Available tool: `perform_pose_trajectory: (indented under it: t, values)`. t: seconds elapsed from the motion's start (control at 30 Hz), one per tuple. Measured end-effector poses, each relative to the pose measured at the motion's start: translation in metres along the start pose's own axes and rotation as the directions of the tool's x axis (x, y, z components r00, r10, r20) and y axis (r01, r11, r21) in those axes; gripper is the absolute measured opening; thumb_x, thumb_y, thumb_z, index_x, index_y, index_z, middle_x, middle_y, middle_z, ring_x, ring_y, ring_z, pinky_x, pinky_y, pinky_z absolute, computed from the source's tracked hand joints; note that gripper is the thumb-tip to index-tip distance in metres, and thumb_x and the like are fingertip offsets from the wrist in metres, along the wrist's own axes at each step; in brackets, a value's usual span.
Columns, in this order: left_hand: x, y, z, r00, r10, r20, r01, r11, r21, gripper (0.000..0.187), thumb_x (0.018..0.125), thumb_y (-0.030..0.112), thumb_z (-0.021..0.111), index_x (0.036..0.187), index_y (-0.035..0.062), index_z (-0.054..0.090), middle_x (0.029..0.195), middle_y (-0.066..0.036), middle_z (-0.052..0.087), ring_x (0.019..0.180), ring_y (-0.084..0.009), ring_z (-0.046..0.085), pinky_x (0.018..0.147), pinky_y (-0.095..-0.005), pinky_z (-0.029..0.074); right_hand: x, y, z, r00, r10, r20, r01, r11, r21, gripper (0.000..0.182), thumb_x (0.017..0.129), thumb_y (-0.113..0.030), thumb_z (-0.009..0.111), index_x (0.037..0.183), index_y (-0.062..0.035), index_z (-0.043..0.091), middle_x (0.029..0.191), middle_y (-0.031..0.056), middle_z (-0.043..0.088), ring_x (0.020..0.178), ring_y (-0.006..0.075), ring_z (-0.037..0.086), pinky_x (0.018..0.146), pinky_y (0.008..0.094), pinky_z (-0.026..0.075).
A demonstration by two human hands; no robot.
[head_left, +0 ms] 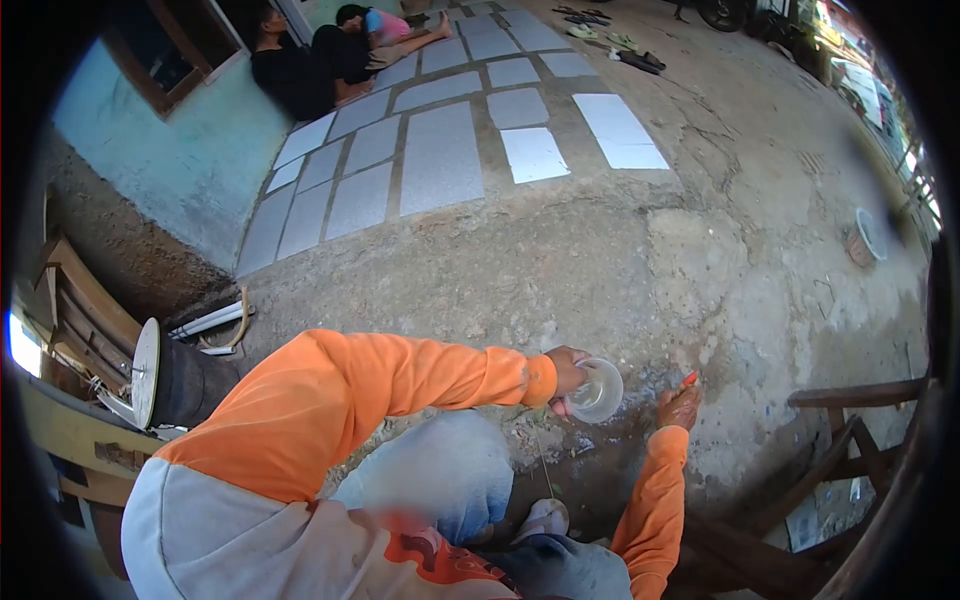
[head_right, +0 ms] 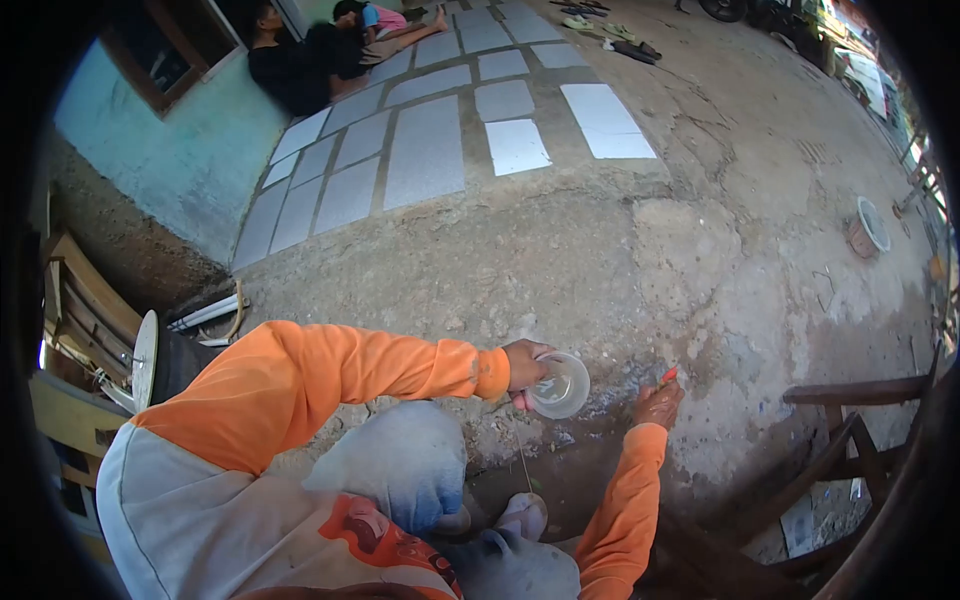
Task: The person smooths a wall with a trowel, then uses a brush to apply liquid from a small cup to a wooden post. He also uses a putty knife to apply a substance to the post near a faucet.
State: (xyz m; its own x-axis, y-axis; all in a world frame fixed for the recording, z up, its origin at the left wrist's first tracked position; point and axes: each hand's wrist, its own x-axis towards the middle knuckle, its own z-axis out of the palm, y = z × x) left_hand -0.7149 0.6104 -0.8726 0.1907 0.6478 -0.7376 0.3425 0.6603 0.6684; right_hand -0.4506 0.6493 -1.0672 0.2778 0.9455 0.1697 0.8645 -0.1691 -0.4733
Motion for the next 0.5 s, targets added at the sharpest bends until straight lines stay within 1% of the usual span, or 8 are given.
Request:
perform_pose_trajectory:
  t: [0.07, 0.13, 0.2, 0.23, 0.33, 0.4, 0.43, 0.5]
  values:
    - [0.007, 0.001, 0.02, 0.998, 0.048, 0.051, -0.051, 0.997, 0.065, 0.043, 0.085, 0.006, 0.038, 0.127, 0.0089, 0.045, 0.078, -0.014, 0.064, 0.05, -0.0185, 0.062, 0.041, -0.0281, 0.052, -0.039, -0.014, -0.051, 0.975, -0.141, -0.169, 0.153, 0.986, 0.061, 0.024, 0.072, -0.01, 0.059, 0.09, 0.0016, 0.048, 0.089, 0.0189, 0.048, 0.078, 0.0351, 0.057, 0.071, 0.0407, 0.048]
    - [0.017, -0.001, 0.043, 0.985, 0.082, 0.151, -0.102, 0.986, 0.134, 0.044, 0.085, 0.005, 0.038, 0.128, 0.0083, 0.044, 0.078, -0.015, 0.064, 0.05, -0.0186, 0.062, 0.041, -0.0283, 0.052, -0.088, -0.025, -0.101, 0.99, 0.129, -0.063, -0.09, 0.902, 0.421, 0.022, 0.072, -0.007, 0.059, 0.09, 0.0006, 0.049, 0.089, 0.0152, 0.049, 0.074, 0.0273, 0.055, 0.067, 0.0341, 0.046]
    - [0.02, -0.005, 0.07, 0.957, 0.096, 0.276, -0.157, 0.965, 0.208, 0.045, 0.085, 0.003, 0.038, 0.129, 0.0086, 0.043, 0.077, -0.015, 0.064, 0.05, -0.0188, 0.062, 0.042, -0.0285, 0.053, -0.14, -0.029, -0.151, 0.982, 0.098, -0.162, 0.004, 0.845, 0.534, 0.018, 0.074, -0.007, 0.059, 0.09, -0.0005, 0.051, 0.086, 0.0107, 0.05, 0.071, 0.0183, 0.053, 0.065, 0.0281, 0.044]
    - [0.016, -0.007, 0.084, 0.947, 0.093, 0.309, -0.174, 0.953, 0.247, 0.046, 0.085, 0.003, 0.037, 0.13, 0.0089, 0.042, 0.077, -0.015, 0.064, 0.05, -0.0189, 0.062, 0.043, -0.0286, 0.054, -0.165, -0.018, -0.168, 0.966, 0.192, -0.17, -0.088, 0.87, 0.485, 0.018, 0.074, -0.007, 0.059, 0.09, -0.0005, 0.051, 0.086, 0.0107, 0.05, 0.071, 0.0183, 0.053, 0.065, 0.0281, 0.044]
    - [-0.007, -0.005, 0.125, 0.876, 0.025, 0.482, -0.221, 0.909, 0.355, 0.046, 0.086, 0.003, 0.037, 0.132, 0.008, 0.04, 0.077, -0.015, 0.063, 0.052, -0.0196, 0.062, 0.044, -0.0289, 0.055, -0.231, 0.005, -0.219, 0.953, 0.253, -0.168, -0.095, 0.774, 0.626, 0.015, 0.077, -0.005, 0.058, 0.091, -0.0018, 0.053, 0.082, 0.0075, 0.052, 0.068, 0.0131, 0.051, 0.065, 0.0256, 0.043]
    - [-0.021, -0.006, 0.149, 0.844, -0.069, 0.531, -0.178, 0.899, 0.401, 0.045, 0.087, 0.004, 0.037, 0.133, 0.0072, 0.038, 0.08, -0.016, 0.063, 0.054, -0.0201, 0.063, 0.045, -0.0292, 0.055, -0.268, 0.014, -0.255, 0.901, 0.433, -0.013, -0.249, 0.54, 0.804, 0.011, 0.084, -0.005, 0.055, 0.093, 0.0002, 0.052, 0.082, 0.0057, 0.056, 0.067, 0.0141, 0.056, 0.065, 0.0278, 0.047]
    - [-0.026, -0.011, 0.161, 0.823, -0.117, 0.556, -0.171, 0.882, 0.439, 0.045, 0.088, 0.003, 0.036, 0.133, 0.007, 0.037, 0.083, -0.017, 0.062, 0.055, -0.0207, 0.063, 0.047, -0.0298, 0.056, -0.29, 0.02, -0.272, 0.883, 0.47, -0.026, -0.267, 0.544, 0.795, 0.011, 0.084, -0.005, 0.055, 0.093, 0.0002, 0.052, 0.082, 0.0057, 0.056, 0.067, 0.0141, 0.056, 0.065, 0.0278, 0.047]
    - [-0.054, -0.005, 0.186, 0.787, -0.186, 0.588, -0.172, 0.85, 0.498, 0.044, 0.089, 0.003, 0.036, 0.133, 0.0074, 0.038, 0.085, -0.018, 0.062, 0.056, -0.0211, 0.064, 0.048, -0.0303, 0.056, -0.334, 0.037, -0.309, 0.904, 0.278, -0.323, -0.191, 0.942, 0.277, 0.013, 0.088, -0.009, 0.052, 0.098, 0.0003, 0.052, 0.086, 0.007, 0.057, 0.069, 0.0159, 0.058, 0.065, 0.0293, 0.049]
